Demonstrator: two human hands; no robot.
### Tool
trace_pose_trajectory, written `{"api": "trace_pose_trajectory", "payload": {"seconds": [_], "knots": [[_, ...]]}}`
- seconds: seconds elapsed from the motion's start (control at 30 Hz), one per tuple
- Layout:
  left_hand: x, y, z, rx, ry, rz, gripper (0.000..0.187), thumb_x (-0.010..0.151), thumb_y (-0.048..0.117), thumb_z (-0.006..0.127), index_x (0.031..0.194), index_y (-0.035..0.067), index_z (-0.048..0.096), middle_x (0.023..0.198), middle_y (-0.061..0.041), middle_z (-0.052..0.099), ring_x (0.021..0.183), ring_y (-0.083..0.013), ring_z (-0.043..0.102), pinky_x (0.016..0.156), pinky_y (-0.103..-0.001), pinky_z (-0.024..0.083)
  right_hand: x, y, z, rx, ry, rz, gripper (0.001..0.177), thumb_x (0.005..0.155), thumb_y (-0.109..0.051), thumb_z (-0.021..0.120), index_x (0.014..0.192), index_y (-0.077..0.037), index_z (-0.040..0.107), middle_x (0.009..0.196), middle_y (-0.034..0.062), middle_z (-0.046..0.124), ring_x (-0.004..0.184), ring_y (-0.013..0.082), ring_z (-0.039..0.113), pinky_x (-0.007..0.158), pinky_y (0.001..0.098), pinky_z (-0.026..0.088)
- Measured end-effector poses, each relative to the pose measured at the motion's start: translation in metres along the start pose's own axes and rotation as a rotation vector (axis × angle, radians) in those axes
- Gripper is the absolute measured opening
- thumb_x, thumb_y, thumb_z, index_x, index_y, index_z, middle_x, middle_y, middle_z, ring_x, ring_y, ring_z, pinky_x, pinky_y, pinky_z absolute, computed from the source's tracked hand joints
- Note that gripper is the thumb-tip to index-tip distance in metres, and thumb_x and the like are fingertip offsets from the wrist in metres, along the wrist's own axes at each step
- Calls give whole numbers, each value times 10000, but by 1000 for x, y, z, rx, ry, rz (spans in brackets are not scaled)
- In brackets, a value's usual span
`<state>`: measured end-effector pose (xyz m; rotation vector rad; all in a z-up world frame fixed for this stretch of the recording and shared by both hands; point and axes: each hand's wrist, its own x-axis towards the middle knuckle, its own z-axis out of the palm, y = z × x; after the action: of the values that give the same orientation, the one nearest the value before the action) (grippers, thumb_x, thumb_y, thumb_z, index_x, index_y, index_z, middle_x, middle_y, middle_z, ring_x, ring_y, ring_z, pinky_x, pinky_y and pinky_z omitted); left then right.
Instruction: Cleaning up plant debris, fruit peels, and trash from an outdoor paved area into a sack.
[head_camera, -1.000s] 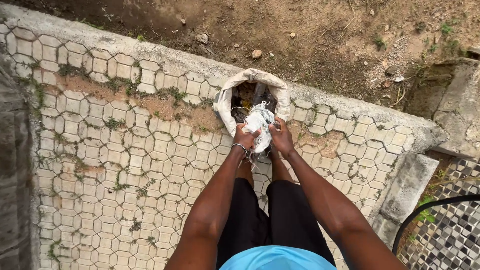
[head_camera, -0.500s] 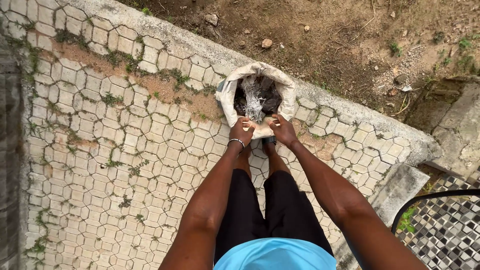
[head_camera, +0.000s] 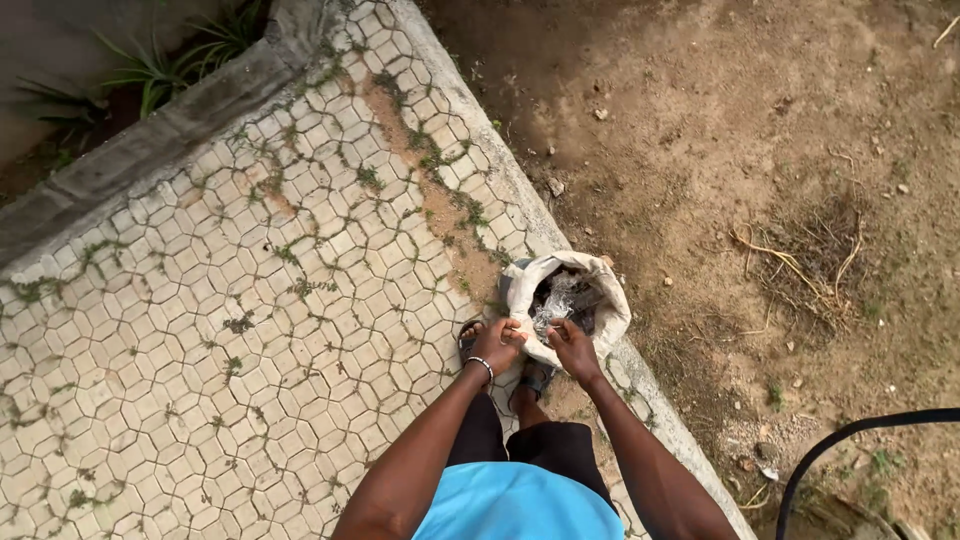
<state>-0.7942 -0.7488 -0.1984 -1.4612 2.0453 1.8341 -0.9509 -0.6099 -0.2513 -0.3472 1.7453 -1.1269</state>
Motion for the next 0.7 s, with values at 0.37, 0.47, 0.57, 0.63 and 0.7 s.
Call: {"api": "trace_pose_trajectory", "payload": {"seconds": [0.37, 0.47, 0.57, 0.63, 0.7], "knots": [[-80, -103, -133, -368, 428, -54, 319, 898, 231, 759, 1154, 71, 654, 982, -63, 752, 769, -145, 720, 648, -293, 570, -35, -169, 113, -584, -288, -139, 407, 978, -329, 627, 1327, -121, 648, 1154, 67, 761, 968, 180, 728, 805, 348, 574], [-99, -118, -171, -482, 527, -59, 297, 909, 244, 762, 1140, 84, 665, 989, -59, 759, 785, -151, 729, 661, -273, 580, -12, -163, 160, -564, -371, -222, 382, 980, -297, 649, 1293, -78, 673, 1095, 72, 758, 940, 173, 715, 811, 335, 581], [-107, -153, -215, -753, 507, -103, 331, 911, 267, 778, 1157, 80, 659, 1011, -65, 717, 772, -162, 693, 591, -297, 519, -16, -181, 232, -516, -504, -315, 372, 999, -280, 656, 1295, -56, 659, 1063, 74, 745, 926, 159, 710, 815, 318, 590], [-117, -164, -255, -949, 500, -112, 353, 902, 266, 783, 1167, 70, 658, 1023, -69, 689, 761, -161, 658, 532, -317, 449, -26, -206, 291, -516, -601, -378, 363, 1008, -275, 654, 1293, -50, 651, 1078, 60, 731, 915, 158, 709, 809, 315, 584], [-150, -165, -306, -992, 647, -20, 404, 911, 342, 747, 1212, 97, 636, 1078, -41, 713, 786, -139, 701, 587, -292, 556, -35, -220, 357, -503, -665, -326, 386, 992, -288, 646, 1309, -67, 655, 1063, 63, 732, 903, 150, 692, 778, 323, 582]]}}
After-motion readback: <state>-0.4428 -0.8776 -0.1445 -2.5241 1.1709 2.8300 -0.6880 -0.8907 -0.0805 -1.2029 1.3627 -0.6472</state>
